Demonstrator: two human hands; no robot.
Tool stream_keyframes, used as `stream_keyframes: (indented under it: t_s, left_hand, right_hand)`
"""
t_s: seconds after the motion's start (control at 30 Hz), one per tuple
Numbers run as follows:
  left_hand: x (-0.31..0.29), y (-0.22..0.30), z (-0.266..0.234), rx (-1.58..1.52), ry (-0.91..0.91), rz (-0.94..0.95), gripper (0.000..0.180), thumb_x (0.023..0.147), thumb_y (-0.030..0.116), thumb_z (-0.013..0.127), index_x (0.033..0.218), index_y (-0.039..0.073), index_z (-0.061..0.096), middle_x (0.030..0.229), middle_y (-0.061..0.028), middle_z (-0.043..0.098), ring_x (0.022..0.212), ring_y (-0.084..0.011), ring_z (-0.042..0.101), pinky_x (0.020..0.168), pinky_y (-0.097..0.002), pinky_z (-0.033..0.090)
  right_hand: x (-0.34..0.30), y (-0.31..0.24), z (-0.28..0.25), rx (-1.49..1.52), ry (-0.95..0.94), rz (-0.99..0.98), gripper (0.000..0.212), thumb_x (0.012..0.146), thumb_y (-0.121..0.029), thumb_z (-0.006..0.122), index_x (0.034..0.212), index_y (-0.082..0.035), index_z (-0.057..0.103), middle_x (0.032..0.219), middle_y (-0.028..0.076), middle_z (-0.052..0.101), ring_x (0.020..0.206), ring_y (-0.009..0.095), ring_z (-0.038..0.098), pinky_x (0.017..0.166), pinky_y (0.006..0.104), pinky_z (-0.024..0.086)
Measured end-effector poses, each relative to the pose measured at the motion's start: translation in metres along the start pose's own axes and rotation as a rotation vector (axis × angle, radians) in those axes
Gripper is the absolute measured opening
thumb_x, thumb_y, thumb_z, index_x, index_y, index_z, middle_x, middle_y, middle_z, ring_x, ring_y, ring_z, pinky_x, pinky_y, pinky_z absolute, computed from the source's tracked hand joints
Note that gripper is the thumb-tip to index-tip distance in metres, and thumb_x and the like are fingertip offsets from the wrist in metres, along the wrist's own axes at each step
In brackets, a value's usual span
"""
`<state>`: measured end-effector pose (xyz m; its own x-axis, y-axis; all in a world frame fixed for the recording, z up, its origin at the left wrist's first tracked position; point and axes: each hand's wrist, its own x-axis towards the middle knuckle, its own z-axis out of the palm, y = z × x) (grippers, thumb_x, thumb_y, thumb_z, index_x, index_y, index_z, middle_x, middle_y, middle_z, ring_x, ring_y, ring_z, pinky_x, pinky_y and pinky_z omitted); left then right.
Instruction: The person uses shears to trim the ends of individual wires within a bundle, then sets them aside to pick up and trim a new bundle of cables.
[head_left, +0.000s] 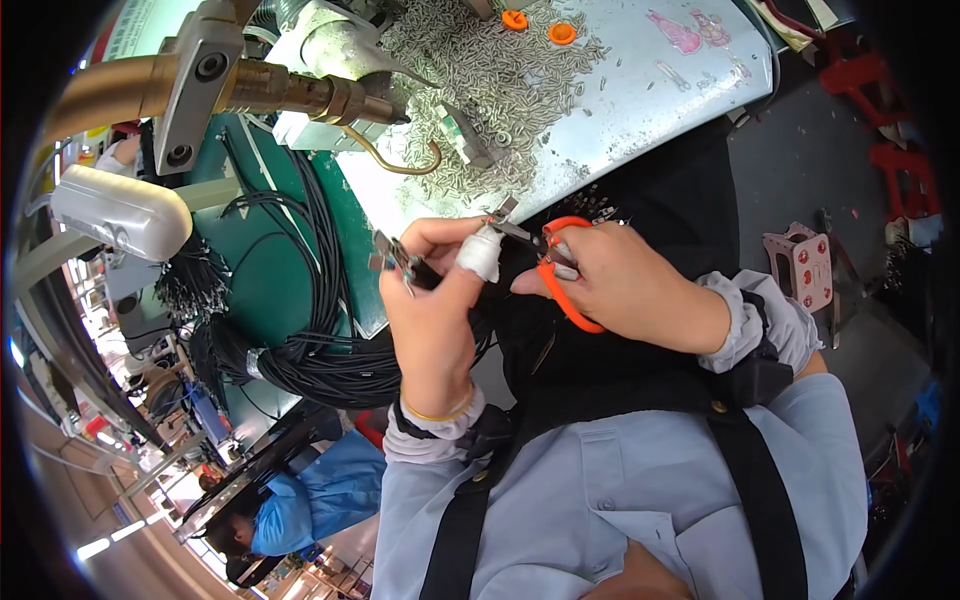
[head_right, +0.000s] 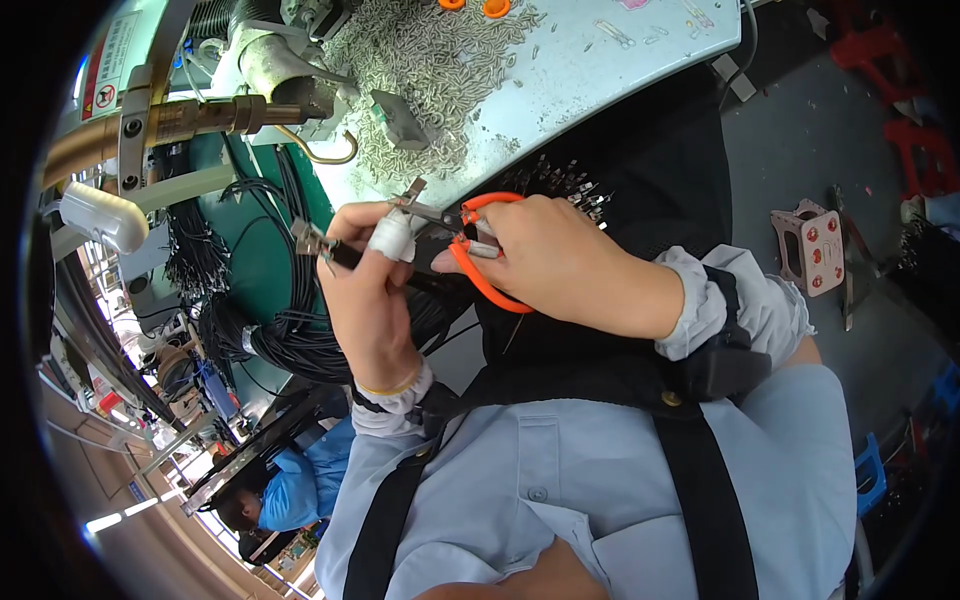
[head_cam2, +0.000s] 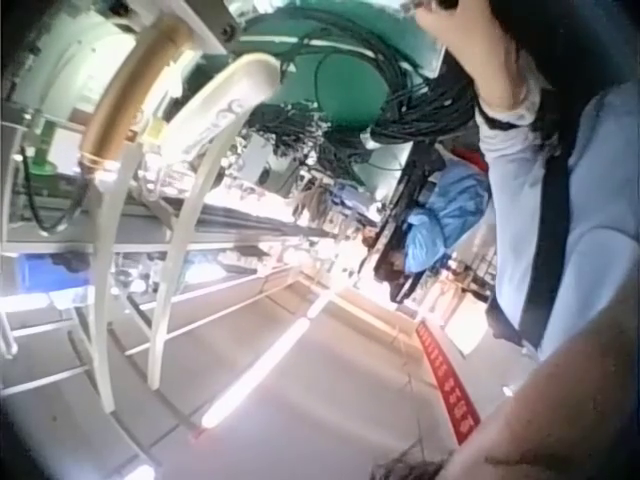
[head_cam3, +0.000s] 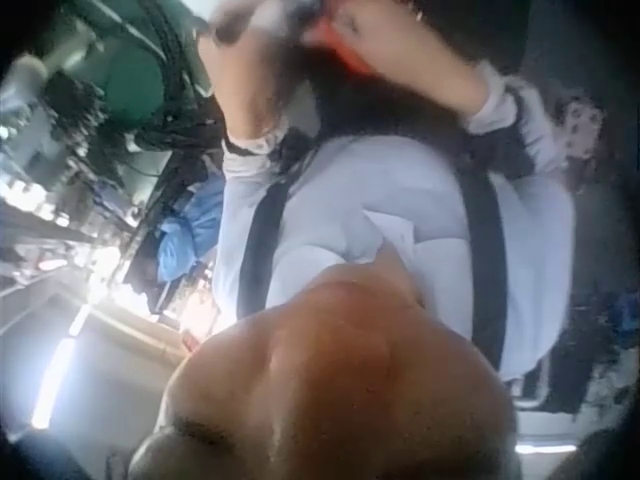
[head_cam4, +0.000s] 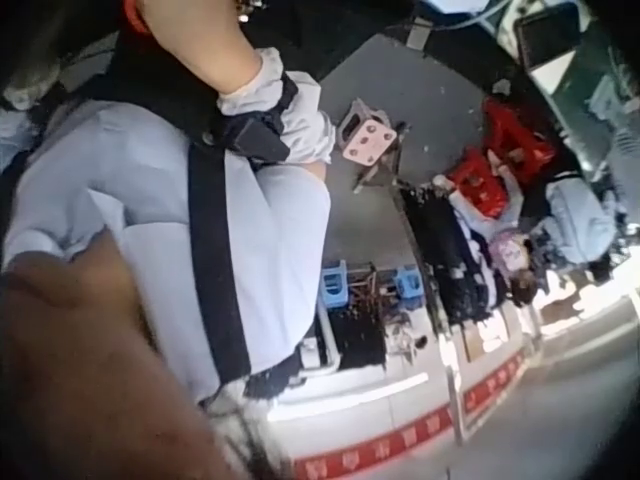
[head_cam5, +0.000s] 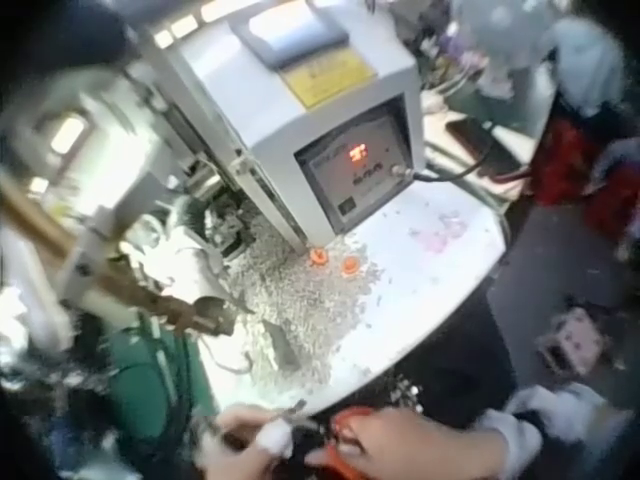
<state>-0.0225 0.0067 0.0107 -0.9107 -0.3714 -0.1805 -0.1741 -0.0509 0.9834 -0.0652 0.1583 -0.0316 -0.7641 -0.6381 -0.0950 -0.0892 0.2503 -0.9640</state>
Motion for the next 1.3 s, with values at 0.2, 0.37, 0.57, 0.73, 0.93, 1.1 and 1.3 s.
stream_keyframes:
  t_s: [0.2,0.37,0.57,0.73,0.93,1.1,1.3]
  left_hand:
    - [0.050,-0.007,-0.020,-0.339,-0.172,-0.279,0.009,0.078,0.002,0.056,0.087,0.000,0.056,0.068,-0.0009,0.051,0.048,-0.0043,0.036,0.041,-0.0172,0.025]
    - [0.068,-0.004,-0.020,-0.348,-0.126,-0.267,0.009,0.078,0.004,0.057,0.086,0.002,0.056,0.064,0.0003,0.048,0.043,-0.0040,0.032,0.037,-0.0179,0.021]
    - [0.077,-0.001,-0.022,-0.299,-0.168,-0.289,0.010,0.077,0.006,0.059,0.086,0.002,0.056,0.061,0.0004,0.047,0.041,-0.0034,0.030,0.036,-0.0175,0.020]
    - [0.082,-0.003,-0.026,-0.297,-0.195,-0.285,0.013,0.076,0.007,0.061,0.086,0.001,0.055,0.060,0.0008,0.046,0.041,-0.0028,0.030,0.036,-0.0167,0.019]
    - [0.087,-0.002,-0.027,-0.299,-0.261,-0.293,0.019,0.075,0.010,0.063,0.088,0.000,0.054,0.060,0.0009,0.046,0.041,-0.0023,0.030,0.036,-0.0163,0.019]
    - [0.085,-0.005,-0.030,-0.331,-0.248,-0.277,0.019,0.075,0.009,0.063,0.089,0.001,0.052,0.061,0.0000,0.048,0.041,-0.0022,0.030,0.036,-0.0165,0.018]
    - [0.084,-0.007,-0.031,-0.289,-0.172,-0.294,0.017,0.075,0.006,0.062,0.087,0.002,0.051,0.062,-0.0009,0.049,0.041,-0.0027,0.030,0.036,-0.0170,0.019]
  right_hand:
    - [0.008,-0.009,-0.011,0.367,-0.151,0.271,0.028,0.083,-0.019,0.058,0.065,0.000,0.047,0.046,0.002,0.045,0.039,0.008,0.044,0.038,0.0250,0.034]
    - [0.043,-0.012,-0.012,0.483,0.161,0.133,0.025,0.085,-0.021,0.055,0.074,-0.001,0.047,0.051,-0.001,0.045,0.040,0.006,0.043,0.038,0.0216,0.034]
    - [0.081,-0.015,-0.018,0.280,0.118,0.099,0.023,0.085,-0.021,0.054,0.079,0.001,0.048,0.053,0.001,0.045,0.040,0.006,0.043,0.038,0.0220,0.035]
    - [0.087,-0.015,-0.018,0.346,0.122,0.093,0.018,0.085,-0.017,0.052,0.081,0.000,0.048,0.054,0.001,0.046,0.040,0.007,0.043,0.038,0.0221,0.035]
    - [0.087,-0.011,-0.017,0.348,0.125,0.074,0.010,0.084,-0.011,0.048,0.084,0.000,0.048,0.055,0.001,0.046,0.041,0.007,0.042,0.038,0.0218,0.036]
    - [0.088,-0.006,-0.014,0.295,0.123,0.022,0.010,0.084,-0.010,0.048,0.086,-0.001,0.049,0.056,0.001,0.047,0.041,0.006,0.043,0.039,0.0213,0.036]
    - [0.089,-0.007,-0.014,0.304,0.156,0.016,0.012,0.084,-0.013,0.050,0.085,-0.001,0.049,0.057,0.000,0.047,0.042,0.005,0.042,0.038,0.0207,0.035]
